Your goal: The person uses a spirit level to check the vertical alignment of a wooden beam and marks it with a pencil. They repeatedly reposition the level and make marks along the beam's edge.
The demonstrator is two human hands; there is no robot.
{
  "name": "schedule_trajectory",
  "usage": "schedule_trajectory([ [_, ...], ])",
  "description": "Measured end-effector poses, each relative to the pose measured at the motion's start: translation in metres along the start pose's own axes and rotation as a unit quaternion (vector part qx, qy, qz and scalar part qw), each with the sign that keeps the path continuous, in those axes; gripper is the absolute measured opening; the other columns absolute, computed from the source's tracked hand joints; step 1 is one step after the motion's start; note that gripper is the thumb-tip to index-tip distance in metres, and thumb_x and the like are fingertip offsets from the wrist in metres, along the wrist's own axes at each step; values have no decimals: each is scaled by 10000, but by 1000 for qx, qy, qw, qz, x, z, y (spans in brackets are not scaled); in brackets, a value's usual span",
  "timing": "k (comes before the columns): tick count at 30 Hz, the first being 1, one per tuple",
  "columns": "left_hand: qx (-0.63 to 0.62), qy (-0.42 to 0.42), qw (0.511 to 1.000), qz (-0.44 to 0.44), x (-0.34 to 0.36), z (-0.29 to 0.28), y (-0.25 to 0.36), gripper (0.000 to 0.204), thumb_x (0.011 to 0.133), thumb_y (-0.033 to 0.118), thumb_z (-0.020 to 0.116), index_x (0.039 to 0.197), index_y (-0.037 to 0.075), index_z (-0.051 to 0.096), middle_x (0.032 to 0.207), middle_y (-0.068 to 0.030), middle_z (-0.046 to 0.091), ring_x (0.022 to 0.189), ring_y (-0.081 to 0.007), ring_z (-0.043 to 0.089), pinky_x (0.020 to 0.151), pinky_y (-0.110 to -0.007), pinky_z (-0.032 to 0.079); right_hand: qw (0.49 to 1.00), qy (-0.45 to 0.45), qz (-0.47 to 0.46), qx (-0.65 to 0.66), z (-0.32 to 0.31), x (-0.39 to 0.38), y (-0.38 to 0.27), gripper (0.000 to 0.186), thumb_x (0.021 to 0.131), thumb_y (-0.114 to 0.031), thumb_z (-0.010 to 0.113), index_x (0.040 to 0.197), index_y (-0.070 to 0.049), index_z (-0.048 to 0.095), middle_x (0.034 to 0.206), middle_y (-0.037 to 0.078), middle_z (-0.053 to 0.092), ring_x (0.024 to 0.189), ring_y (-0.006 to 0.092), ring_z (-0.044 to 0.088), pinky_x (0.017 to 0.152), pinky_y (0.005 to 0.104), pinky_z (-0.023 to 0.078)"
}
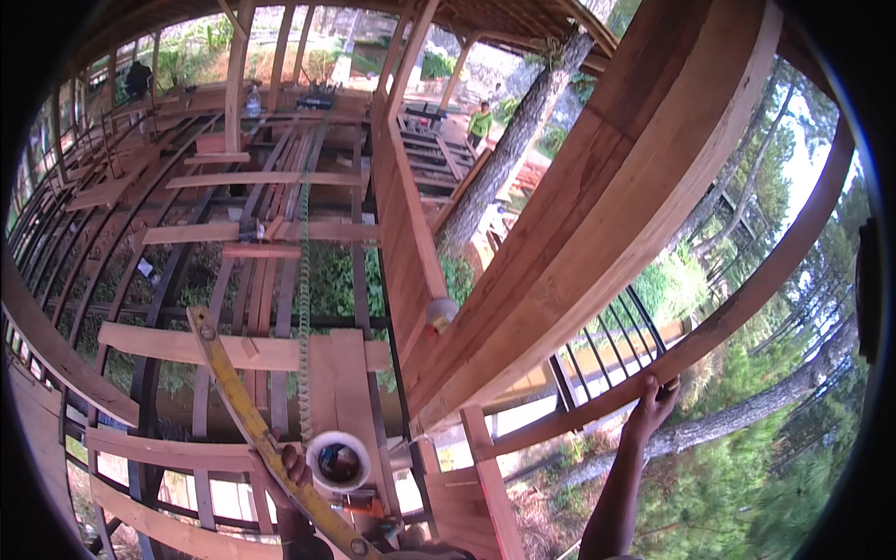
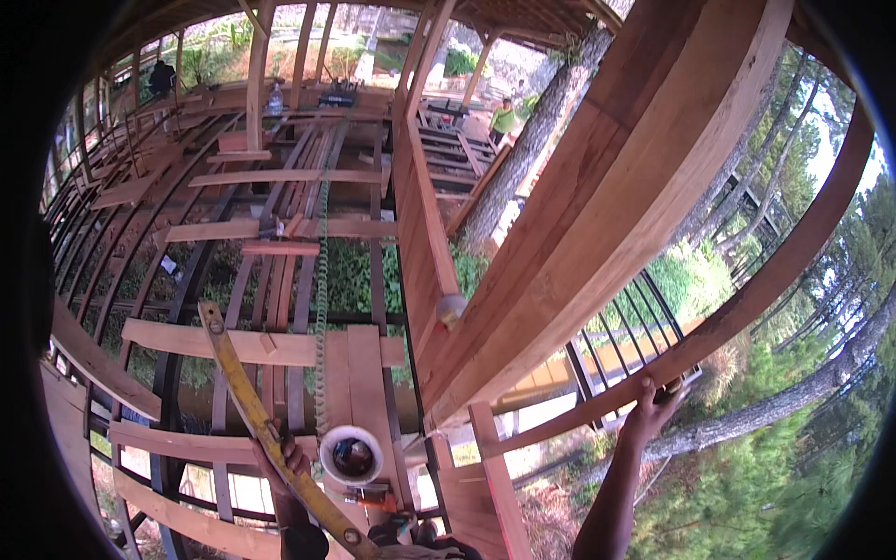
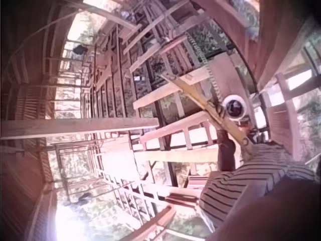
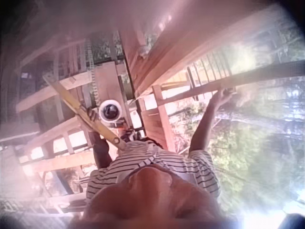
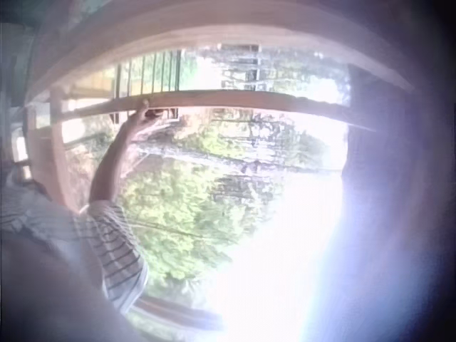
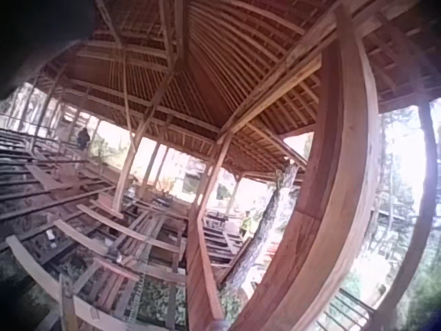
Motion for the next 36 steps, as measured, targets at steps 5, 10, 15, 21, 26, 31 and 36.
schedule_trajectory([
  [5, 192, 72, 976, 73, -23, 33, 22, 575, 977, 563, 558, 1310, 101, 485, 772, -29, 490, 532, -125, 506, 426, -259, 443, 997, 34, 55, 43, 11, 2, -4, 656, 934, -238, 734, 1440, 31, 416, 1335, 127, 534, 1179, 220, 499, 1034, 352, 402],
  [10, 340, 39, 928, 148, -46, 44, 30, 500, 955, 452, 640, 1225, 53, 507, 797, -58, 513, 543, -138, 525, 456, -255, 473, 995, 43, 71, 60, 9, 0, -3, 722, 894, -152, 752, 1466, 47, 358, 1337, 170, 505, 1182, 262, 530, 994, 363, 463],
  [15, 343, 48, 916, 201, -47, 54, 27, 478, 918, 409, 695, 1162, 44, 507, 812, -66, 519, 589, -144, 540, 479, -261, 476, 995, 19, 62, 73, 24, 4, -10, 652, 912, -198, 747, 1419, 41, 414, 1285, 136, 546, 1125, 220, 542, 985, 341, 447],
  [21, 280, 30, 945, 165, -43, 80, 18, 499, 859, 371, 780, 1115, 53, 493, 836, -69, 522, 663, -146, 540, 544, -260, 465, 995, 52, 59, 53, 21, 2, -19, 668, 881, -158, 780, 1410, 28, 416, 1152, 119, 580, 978, 171, 567, 851, 306, 491],
  [26, 296, 81, 930, 204, -44, 99, 3, 480, 856, 403, 781, 1069, 72, 506, 774, -40, 503, 609, -135, 520, 526, -256, 452, 996, 14, 75, 36, 18, -1, -16, 651, 896, -179, 764, 1406, 47, 430, 1204, 107, 569, 1033, 188, 565, 914, 315, 472],
  [31, 286, 187, 907, 245, -68, 85, -24, 375, 892, 330, 735, 1048, 97, 487, 766, -38, 499, 595, -112, 505, 502, -235, 434, 991, 21, 51, 119, 4, -29, 1, 668, 961, -281, 705, 1509, -44, 405, 1317, 105, 590, 891, 113, 561, 786, 275, 484],
  [36, 323, 189, 902, 215, -84, 76, -32, 289, 946, 295, 645, 1063, 98, 470, 780, -22, 479, 598, -92, 469, 496, -239, 438, 981, 67, 150, 98, -26, -77, 35, 521, 1068, -404, 483, 1473, -75, 465, 1430, 153, 548, 611, 55, 534, 535, 180, 416],
])
Point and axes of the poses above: each hand's wrist, its own x-axis towards the middle knuckle, its own z-axis out of the palm, y = z × x, the point moved 5 cm from there along x, towards the middle knuckle
